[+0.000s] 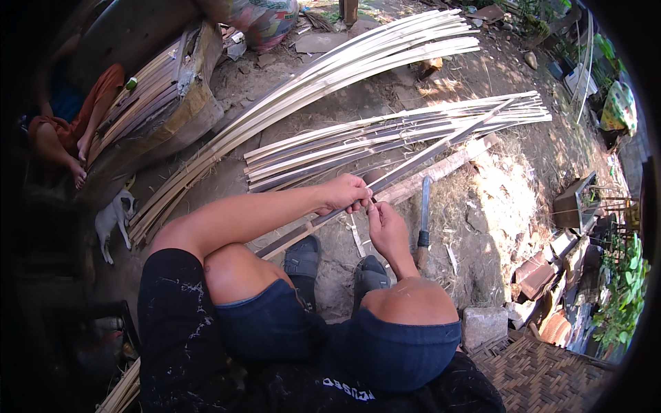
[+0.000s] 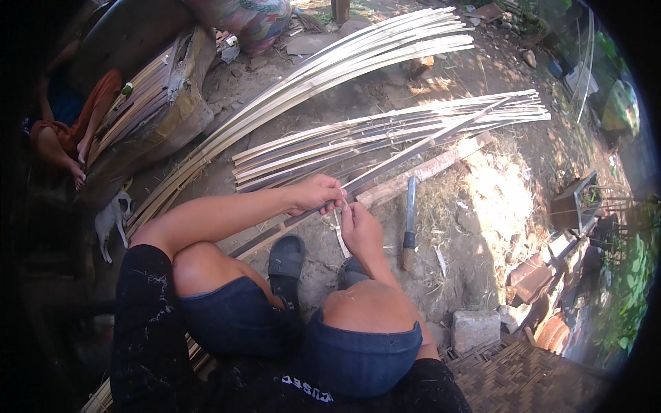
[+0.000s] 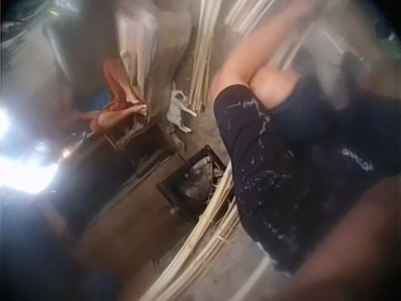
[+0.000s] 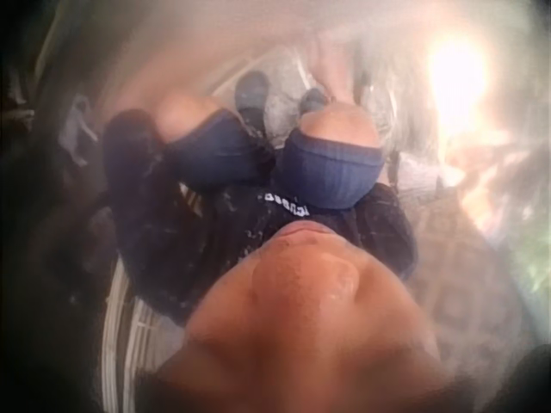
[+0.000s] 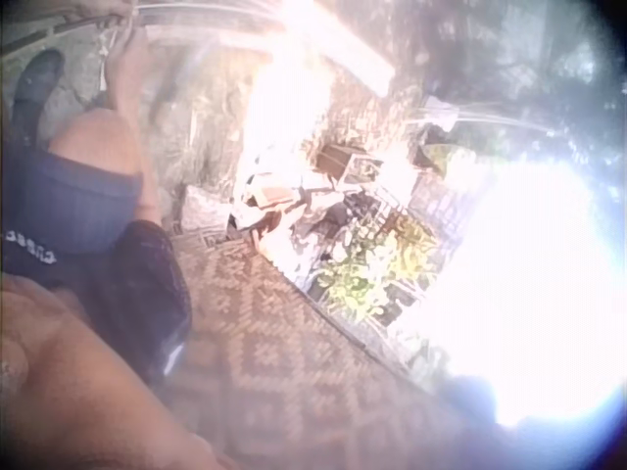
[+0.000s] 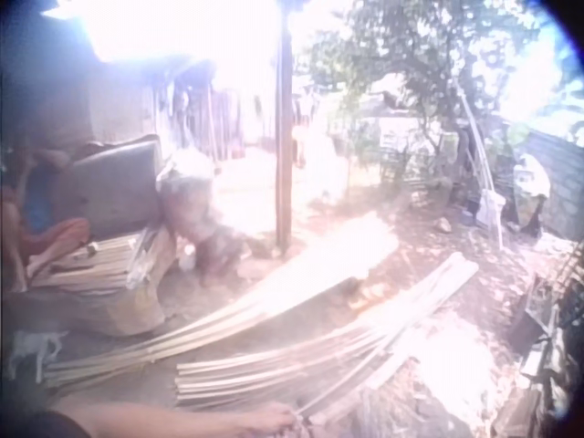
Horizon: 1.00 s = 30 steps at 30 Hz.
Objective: The person sits on the ground and uses a machete to split long bamboo strips into thinner pieces. They repeatedly pick up strips, position them on a wooden block, and strike them with the machete to separate them.
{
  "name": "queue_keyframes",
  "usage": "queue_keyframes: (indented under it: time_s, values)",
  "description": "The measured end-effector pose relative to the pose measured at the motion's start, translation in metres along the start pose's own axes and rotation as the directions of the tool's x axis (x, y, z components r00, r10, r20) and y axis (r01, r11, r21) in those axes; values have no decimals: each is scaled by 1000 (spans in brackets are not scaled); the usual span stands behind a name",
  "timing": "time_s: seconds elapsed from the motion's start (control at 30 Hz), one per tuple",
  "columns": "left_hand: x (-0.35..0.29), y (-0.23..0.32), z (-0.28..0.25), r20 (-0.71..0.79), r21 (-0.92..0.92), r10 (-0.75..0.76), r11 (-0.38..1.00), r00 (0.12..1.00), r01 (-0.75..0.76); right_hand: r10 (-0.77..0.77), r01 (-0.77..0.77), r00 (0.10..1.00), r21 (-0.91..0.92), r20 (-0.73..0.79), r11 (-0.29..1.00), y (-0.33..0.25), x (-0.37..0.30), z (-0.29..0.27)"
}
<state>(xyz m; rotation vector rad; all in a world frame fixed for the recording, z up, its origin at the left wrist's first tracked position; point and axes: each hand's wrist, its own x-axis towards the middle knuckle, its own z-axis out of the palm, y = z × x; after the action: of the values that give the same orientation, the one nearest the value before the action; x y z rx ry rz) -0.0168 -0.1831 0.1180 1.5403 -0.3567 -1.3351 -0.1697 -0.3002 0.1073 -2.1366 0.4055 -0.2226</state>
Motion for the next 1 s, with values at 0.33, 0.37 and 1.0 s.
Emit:
queue_keyframes:
  time_s: [0.33, 0.37, 1.0]
  values:
    - [-2, 2, 2, -15, -18, 10, 1000, 1000, -11, -36, 21, 992, -121, -119, 992, 5, 18, -7]
    - [-3, 2, 1, -14, -11, 21, 1000, 1000, -21, -58, 54, 996, -64, -70, 997, 9, 20, -3]
    - [-9, 0, 5, -48, -65, -12, 998, 999, 9, 119, -305, 939, 621, 323, 722, 16, 24, -3]
